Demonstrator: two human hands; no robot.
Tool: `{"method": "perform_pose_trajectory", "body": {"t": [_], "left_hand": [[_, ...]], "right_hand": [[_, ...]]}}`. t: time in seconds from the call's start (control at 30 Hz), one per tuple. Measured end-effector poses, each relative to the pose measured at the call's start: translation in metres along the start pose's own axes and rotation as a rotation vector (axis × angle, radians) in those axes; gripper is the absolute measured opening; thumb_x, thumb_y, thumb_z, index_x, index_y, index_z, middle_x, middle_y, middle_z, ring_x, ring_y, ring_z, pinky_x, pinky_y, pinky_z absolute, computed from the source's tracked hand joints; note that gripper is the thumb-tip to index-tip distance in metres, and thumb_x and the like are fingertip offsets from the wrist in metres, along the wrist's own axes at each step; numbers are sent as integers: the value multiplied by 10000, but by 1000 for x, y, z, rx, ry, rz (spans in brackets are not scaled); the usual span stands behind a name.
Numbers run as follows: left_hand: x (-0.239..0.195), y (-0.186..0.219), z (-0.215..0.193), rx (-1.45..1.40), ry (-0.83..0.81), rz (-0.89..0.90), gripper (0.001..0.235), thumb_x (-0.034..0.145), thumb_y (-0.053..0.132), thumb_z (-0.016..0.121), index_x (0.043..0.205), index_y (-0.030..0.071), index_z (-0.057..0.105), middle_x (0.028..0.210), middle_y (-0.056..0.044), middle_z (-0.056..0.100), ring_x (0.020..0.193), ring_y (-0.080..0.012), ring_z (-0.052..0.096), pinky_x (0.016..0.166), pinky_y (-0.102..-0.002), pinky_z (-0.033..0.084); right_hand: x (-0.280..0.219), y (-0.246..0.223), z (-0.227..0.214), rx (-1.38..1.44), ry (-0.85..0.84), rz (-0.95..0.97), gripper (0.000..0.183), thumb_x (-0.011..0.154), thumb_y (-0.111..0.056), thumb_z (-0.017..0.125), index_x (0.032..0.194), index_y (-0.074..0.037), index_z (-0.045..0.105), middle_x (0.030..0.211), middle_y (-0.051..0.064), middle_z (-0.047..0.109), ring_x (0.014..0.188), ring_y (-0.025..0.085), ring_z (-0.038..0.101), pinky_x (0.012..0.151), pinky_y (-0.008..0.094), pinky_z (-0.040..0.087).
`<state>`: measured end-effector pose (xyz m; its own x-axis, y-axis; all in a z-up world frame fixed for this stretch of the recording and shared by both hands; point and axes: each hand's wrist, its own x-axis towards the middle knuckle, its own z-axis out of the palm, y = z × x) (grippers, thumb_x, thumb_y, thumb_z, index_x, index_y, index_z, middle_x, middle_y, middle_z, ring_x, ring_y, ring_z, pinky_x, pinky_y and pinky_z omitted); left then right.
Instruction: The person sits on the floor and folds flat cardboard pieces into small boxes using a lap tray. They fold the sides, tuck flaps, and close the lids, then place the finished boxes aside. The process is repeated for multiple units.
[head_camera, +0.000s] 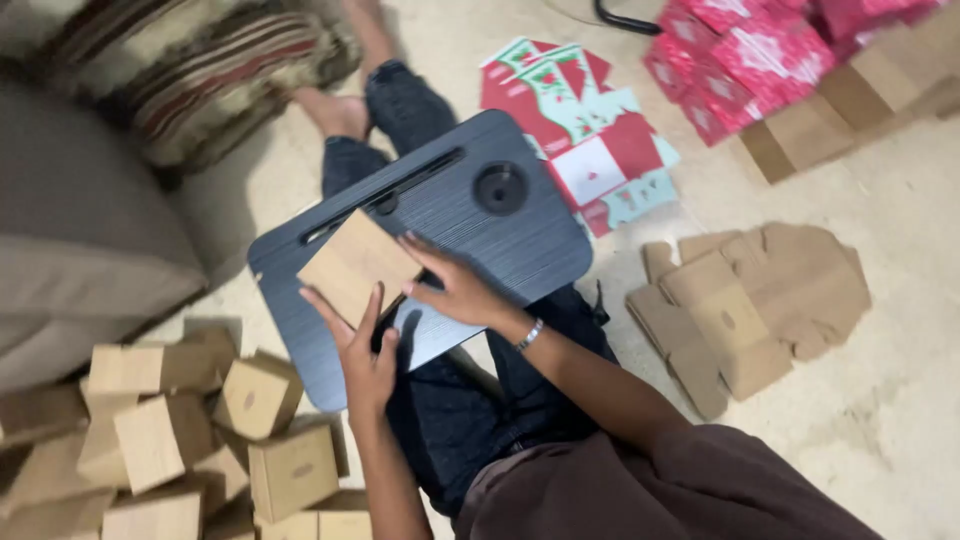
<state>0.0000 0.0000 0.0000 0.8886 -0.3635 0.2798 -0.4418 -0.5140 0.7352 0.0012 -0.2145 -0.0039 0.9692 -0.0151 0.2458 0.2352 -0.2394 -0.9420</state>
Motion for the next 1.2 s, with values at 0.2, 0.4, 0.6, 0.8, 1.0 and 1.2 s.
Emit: {"method": "perform_pose_trajectory", "body": {"t": [0.2, 0.4, 0.6, 0.8, 1.0, 1.2], "left_hand": [[2, 75, 50, -244, -53, 224, 852, 1008, 704, 436, 1663, 248, 139, 1682, -232, -260, 1587, -435, -218, 1295, -640, 71], [29, 77, 102, -517, -212, 225, 936, 1001, 722, 448, 1653, 175, 58, 1684, -190, -265, 1610, -440, -13, 1256, -666, 179], [46, 66, 101, -617, -248, 58, 830, 1026, 581, 480, 1636, 165, 100, 1737, -132, -71, 1585, -418, 185, 1242, -581, 267], [45, 76, 102, -461, -257, 5, 845, 983, 601, 493, 1606, 99, 222, 1736, -141, 36, 1569, -364, 250, 1219, -561, 308], [49, 88, 103, -460, -228, -66, 927, 947, 624, 488, 1613, 69, 158, 1727, -141, 86, 1543, -349, 301, 1216, -517, 319], [48, 82, 108, -394, -226, 3, 751, 1016, 530, 496, 1600, 115, 272, 1726, -174, 131, 1523, -382, 361, 1201, -524, 347]], "right_hand": [[-67, -15, -54, 598, 195, 347, 592, 935, -176, 694, 1473, -151, 449, 1454, 41, 523, 1137, 136, 632, 886, 244, 562], [-156, 65, -154, 920, 833, 352, 409, 901, -57, 685, 1240, -218, 523, 1250, 42, 653, 1097, 236, 661, 912, 494, 594], [-161, 108, -290, 692, 1508, 245, 148, 1000, -201, 702, 921, -149, 588, 721, 49, 666, 678, 187, 713, 753, 400, 688], [-137, 221, -417, 445, 1881, 279, 491, 772, -480, 829, 976, -219, 468, 1098, 60, 623, 1026, 177, 636, 662, 410, 662], [-156, 238, -440, 80, 1821, 701, 433, 782, -414, 800, 1166, -254, 679, 1164, -42, 715, 935, 116, 733, 523, 274, 578], [-284, 309, -457, -606, 1626, 459, 361, 823, -134, 867, 1117, -136, 657, 1107, 63, 632, 1078, 248, 596, 959, 357, 455]]}}
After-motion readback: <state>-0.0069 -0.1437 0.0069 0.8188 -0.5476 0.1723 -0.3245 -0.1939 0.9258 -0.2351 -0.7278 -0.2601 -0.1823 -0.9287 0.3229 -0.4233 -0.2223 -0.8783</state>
